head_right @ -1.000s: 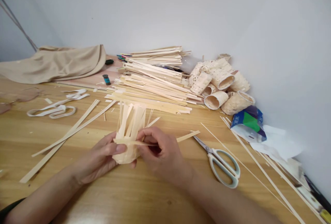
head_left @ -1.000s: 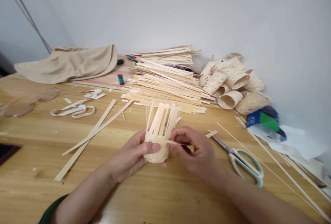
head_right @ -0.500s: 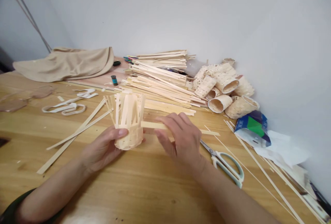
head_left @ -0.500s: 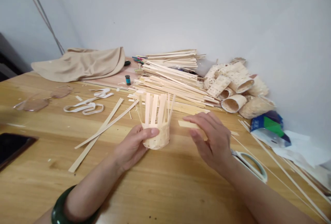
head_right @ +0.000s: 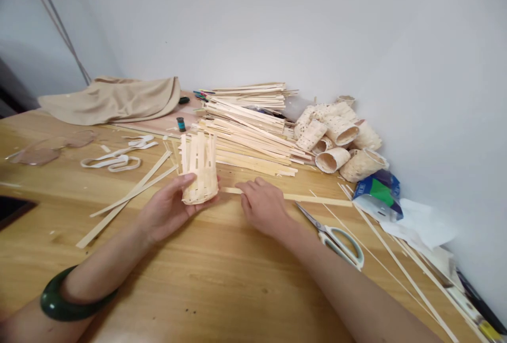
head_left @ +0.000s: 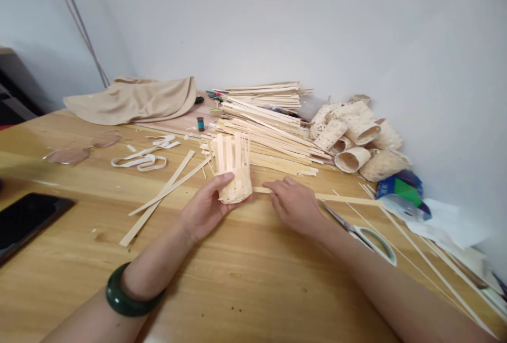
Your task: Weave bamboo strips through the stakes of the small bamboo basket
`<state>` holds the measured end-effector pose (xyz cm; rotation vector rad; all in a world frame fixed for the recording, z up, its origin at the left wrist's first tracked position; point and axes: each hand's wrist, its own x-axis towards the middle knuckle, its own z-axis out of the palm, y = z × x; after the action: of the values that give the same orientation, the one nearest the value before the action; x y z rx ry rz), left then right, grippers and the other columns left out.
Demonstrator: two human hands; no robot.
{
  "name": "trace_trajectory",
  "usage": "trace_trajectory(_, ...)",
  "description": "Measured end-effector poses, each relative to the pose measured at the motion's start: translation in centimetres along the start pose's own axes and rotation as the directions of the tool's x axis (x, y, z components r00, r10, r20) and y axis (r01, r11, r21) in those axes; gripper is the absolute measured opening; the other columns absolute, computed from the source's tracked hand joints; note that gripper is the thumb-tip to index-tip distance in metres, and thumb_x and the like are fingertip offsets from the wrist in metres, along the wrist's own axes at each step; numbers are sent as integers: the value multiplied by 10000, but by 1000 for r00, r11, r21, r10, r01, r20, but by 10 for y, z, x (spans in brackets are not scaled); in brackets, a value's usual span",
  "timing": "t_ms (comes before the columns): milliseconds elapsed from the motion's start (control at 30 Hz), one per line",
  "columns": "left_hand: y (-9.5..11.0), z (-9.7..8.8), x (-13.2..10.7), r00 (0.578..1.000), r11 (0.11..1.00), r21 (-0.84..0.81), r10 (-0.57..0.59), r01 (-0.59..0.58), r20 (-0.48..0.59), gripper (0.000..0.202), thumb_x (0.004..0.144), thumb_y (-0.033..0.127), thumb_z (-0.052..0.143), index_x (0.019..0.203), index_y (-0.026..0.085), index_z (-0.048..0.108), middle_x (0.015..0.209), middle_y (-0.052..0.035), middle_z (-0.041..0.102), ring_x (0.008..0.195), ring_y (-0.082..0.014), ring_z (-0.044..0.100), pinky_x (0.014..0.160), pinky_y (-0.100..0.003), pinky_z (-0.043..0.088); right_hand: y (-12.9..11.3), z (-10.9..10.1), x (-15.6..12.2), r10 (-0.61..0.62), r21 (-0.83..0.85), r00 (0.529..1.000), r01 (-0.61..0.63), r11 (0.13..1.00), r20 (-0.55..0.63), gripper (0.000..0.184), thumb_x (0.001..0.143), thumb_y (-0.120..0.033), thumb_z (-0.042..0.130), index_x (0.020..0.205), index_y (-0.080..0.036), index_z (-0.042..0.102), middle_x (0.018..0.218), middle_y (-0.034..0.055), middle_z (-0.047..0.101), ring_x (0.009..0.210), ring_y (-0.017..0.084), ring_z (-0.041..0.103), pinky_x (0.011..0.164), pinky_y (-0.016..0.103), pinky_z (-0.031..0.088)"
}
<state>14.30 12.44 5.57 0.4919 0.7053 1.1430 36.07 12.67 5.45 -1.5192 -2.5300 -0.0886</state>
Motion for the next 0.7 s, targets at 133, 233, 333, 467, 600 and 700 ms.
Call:
trace_trajectory(133,-1,0,0,999,999,43,30,-29,-16,148,792,170,778,938,148,791,1022,-58,814,943,-203,730,871,-315,615,7,3,-7,-33,47,986,41,998,-162,308,972,-136,488,1120,-180,755,974,107,805,923,245,710,747,337,505)
trace_trajectory(233,-3,-2,2,999,994,96,48,-50,26,206,735,207,846,928,146,810,959,-61,823,875,-194,733,851,-287,591,14,-2,-10,-20,158,937,79,984,-349,263,988,-181,490,998,-181,752,926,97,805,851,223,721,737,318,522)
trace_trajectory(333,-7,-4,2,996,992,103,58,-65,74,308,693,264,897,969,147,822,974,-85,829,866,-217,743,820,-301,594,14,-17,-7,49,313,901,98,945,-431,235,1008,-252,524,913,-193,731,866,73,799,781,194,725,698,286,526)
trace_trajectory(467,-10,-3,2,995,989,122,72,-80,71,361,707,308,903,1026,159,822,1044,-91,828,913,-230,746,819,-299,592,2,-40,-2,71,402,898,123,907,-434,236,1005,-270,523,863,-210,702,824,49,786,732,174,708,658,266,512)
trace_trajectory(600,-11,0,0,991,969,209,118,-129,68,420,709,361,910,1055,145,808,1054,-113,826,976,-272,750,873,-334,570,-17,-49,-2,40,332,910,109,937,-413,267,1010,-269,526,807,-209,689,687,10,725,553,120,605,534,240,404)
trace_trajectory(700,-13,0,0,984,940,295,175,-171,11,458,691,376,924,1067,150,795,1086,-120,821,1035,-306,745,901,-364,555,-29,-48,-4,3,194,911,85,977,-413,341,1023,-292,508,737,-213,675,597,-4,681,485,106,543,490,248,318)
